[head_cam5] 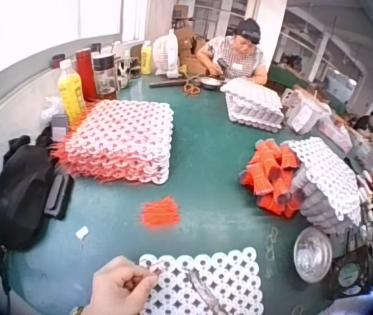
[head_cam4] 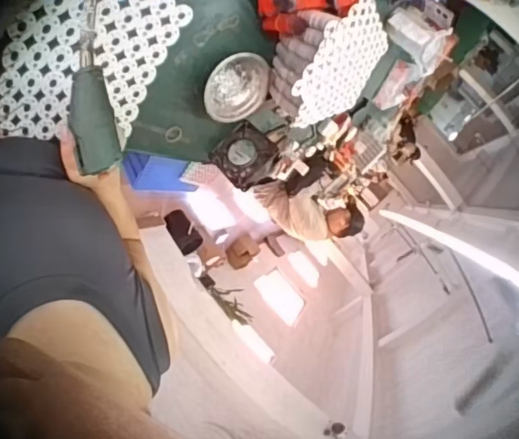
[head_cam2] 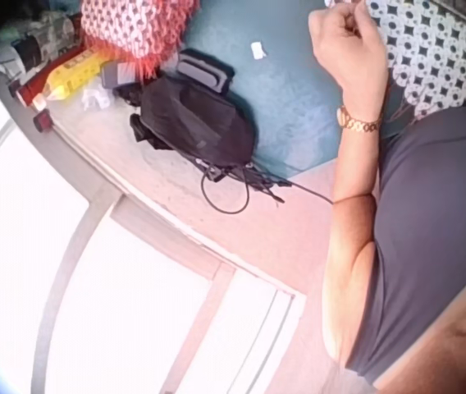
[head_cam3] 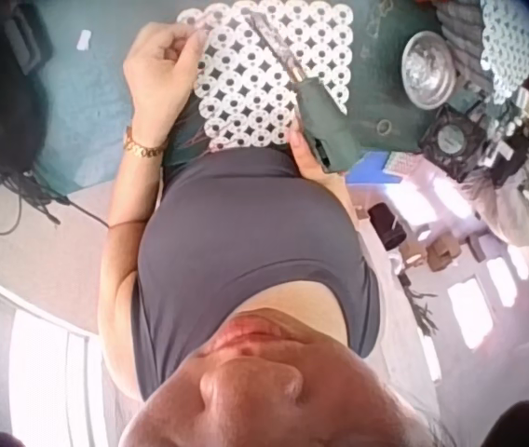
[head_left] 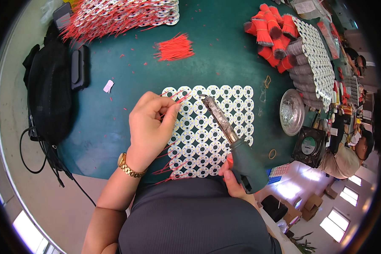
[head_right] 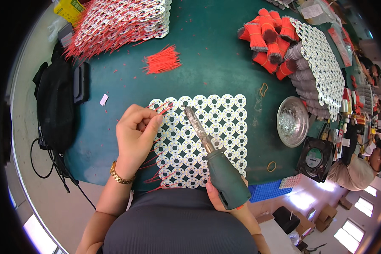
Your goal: The person solders red wires onto contact points of circular LED boards on a panel using a soldering iron.
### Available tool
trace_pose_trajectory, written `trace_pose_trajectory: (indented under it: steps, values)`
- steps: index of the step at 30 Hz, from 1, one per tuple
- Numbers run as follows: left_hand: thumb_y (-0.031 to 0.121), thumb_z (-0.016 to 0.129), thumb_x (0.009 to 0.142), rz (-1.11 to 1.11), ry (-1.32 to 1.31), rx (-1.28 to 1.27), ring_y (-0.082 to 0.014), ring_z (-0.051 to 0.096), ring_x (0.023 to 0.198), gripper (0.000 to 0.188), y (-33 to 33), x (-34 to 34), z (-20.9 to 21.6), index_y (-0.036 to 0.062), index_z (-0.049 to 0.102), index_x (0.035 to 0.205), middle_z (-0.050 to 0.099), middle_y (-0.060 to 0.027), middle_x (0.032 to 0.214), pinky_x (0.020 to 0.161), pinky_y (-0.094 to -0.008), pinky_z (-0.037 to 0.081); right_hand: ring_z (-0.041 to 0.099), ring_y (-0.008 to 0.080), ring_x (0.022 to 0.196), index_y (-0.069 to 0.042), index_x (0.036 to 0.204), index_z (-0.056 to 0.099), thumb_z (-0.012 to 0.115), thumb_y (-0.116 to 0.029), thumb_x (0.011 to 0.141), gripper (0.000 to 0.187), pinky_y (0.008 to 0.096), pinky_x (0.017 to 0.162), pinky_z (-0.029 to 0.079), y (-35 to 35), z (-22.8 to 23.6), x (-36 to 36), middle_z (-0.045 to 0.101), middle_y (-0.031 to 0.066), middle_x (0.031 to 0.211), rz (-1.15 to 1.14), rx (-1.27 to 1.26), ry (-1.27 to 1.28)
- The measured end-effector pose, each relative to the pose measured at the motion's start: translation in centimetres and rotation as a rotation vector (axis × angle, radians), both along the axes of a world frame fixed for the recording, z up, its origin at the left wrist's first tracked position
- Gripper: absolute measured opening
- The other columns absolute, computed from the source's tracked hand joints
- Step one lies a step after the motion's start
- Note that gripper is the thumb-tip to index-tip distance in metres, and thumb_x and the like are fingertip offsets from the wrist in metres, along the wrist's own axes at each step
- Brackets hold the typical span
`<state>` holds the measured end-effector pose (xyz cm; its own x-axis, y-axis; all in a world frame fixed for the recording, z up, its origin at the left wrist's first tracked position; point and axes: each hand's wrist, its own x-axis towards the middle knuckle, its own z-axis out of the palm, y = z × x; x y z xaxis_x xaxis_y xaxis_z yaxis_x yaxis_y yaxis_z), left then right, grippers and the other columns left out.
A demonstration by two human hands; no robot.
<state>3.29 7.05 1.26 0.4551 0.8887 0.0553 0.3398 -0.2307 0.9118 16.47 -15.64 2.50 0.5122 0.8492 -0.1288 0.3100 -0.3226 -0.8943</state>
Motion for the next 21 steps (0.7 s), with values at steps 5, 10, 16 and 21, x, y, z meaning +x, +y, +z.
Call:
trace_pose_trajectory:
  steps: [5,10,16,21]
  values:
    - [0.006,0.073,0.083,-0.034,0.15,0.112,-0.0079,0.051,0.058,0.007,0.3,0.4,-0.4,0.0006,0.068,0.081,0.054,-0.0027,0.072,0.053,-0.0243,0.04,0.062,0.02,0.07,-0.002,0.108,0.06,0.067,-0.011,0.085,0.026,0.0308,0.065,0.05,-1.1,-0.3,0.4,0.062,0.0072,0.08,0.133,0.028,0.015]
    - [0.016,0.073,0.081,-0.009,0.208,0.115,-0.021,0.057,0.058,0.013,0.2,0.7,-0.4,0.0078,0.067,0.074,0.057,-0.0032,0.072,0.054,-0.0347,0.044,0.057,0.0148,0.072,0.0,0.126,0.051,0.062,-0.008,0.091,0.037,0.0299,0.067,0.049,-1.2,-0.9,-0.1,0.057,0.0071,0.083,0.199,0.073,0.079]
    - [0.01,0.074,0.081,-0.027,0.231,0.184,-0.0117,0.05,0.054,0.009,0.2,0.7,-0.5,0.0046,0.068,0.077,0.054,-0.002,0.069,0.051,-0.0282,0.04,0.068,0.0256,0.067,-0.001,0.092,0.068,0.072,-0.007,0.077,0.017,0.0332,0.064,0.054,0.1,-0.2,-0.8,0.07,0.0106,0.08,0.018,-0.013,0.066]
    - [0.013,0.074,0.081,-0.022,0.26,0.252,-0.0145,0.051,0.053,0.013,0.1,0.8,-0.6,0.0063,0.065,0.074,0.054,-0.002,0.07,0.051,-0.0297,0.04,0.059,0.0128,0.071,-0.001,0.115,0.052,0.059,-0.007,0.093,0.024,0.0283,0.066,0.049,-0.4,-1.1,-0.6,0.058,0.0063,0.084,0.201,0.062,0.067]
